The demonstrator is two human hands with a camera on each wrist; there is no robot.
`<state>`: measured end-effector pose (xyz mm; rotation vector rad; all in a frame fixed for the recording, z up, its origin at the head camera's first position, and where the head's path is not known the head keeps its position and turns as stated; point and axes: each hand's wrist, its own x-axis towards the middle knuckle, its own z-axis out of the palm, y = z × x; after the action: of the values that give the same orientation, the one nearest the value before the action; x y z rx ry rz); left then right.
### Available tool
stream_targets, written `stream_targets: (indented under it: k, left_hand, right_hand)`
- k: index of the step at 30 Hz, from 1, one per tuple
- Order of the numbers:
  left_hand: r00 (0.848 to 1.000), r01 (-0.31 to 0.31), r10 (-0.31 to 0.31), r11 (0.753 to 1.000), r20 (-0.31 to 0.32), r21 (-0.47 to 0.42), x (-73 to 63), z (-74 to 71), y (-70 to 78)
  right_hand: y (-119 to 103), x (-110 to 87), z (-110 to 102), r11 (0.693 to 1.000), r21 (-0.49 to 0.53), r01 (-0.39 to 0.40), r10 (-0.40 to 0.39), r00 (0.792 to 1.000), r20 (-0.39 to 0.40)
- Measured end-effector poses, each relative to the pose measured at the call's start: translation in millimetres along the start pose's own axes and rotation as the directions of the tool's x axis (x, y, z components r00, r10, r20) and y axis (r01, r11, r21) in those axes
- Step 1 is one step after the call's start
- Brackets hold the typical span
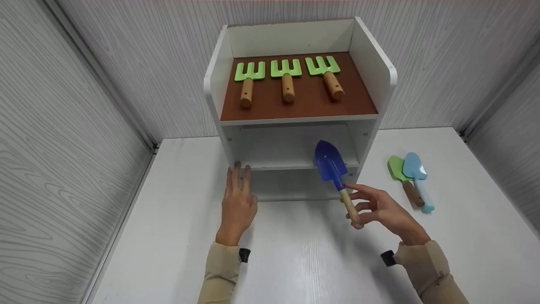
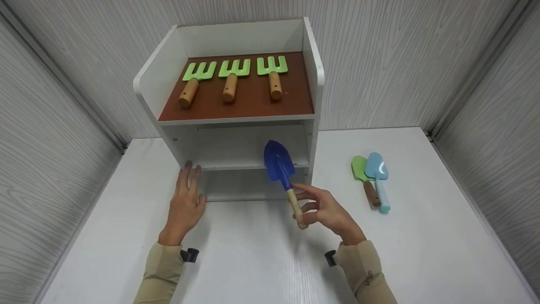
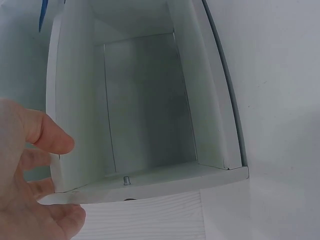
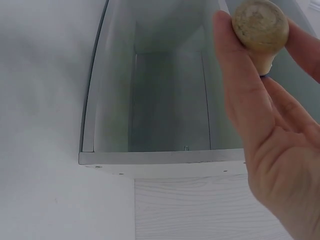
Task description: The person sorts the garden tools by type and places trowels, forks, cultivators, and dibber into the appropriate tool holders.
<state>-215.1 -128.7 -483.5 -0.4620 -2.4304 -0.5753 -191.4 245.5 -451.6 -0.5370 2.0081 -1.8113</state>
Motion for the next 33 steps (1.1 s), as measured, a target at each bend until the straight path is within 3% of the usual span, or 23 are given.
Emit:
stream_targets:
  k: [10, 21, 33]
  left_hand:
    - [1.000, 0.018, -0.018, 1.000, 0.018, -0.013, 2.2, 0.3, 2.0]
    - [0.999, 0.030, -0.030, 1.000, 0.037, -0.007, -1.0, -0.5, 2.1]
    - [1.000, 0.022, -0.022, 1.000, 0.007, -0.003, -0.9, -0.1, 0.7]
  right_hand:
    - [-3.0, 15.9, 3.9, 0.998, -0.050, -0.039, 0.038, 0.999, -0.024]
    - [-10.4, 32.7, 13.9, 0.997, 0.064, -0.048, 0.047, 0.999, 0.023]
    - [-23.3, 57.7, 26.4, 0.992, 0.116, -0.047, 0.036, 0.995, 0.089]
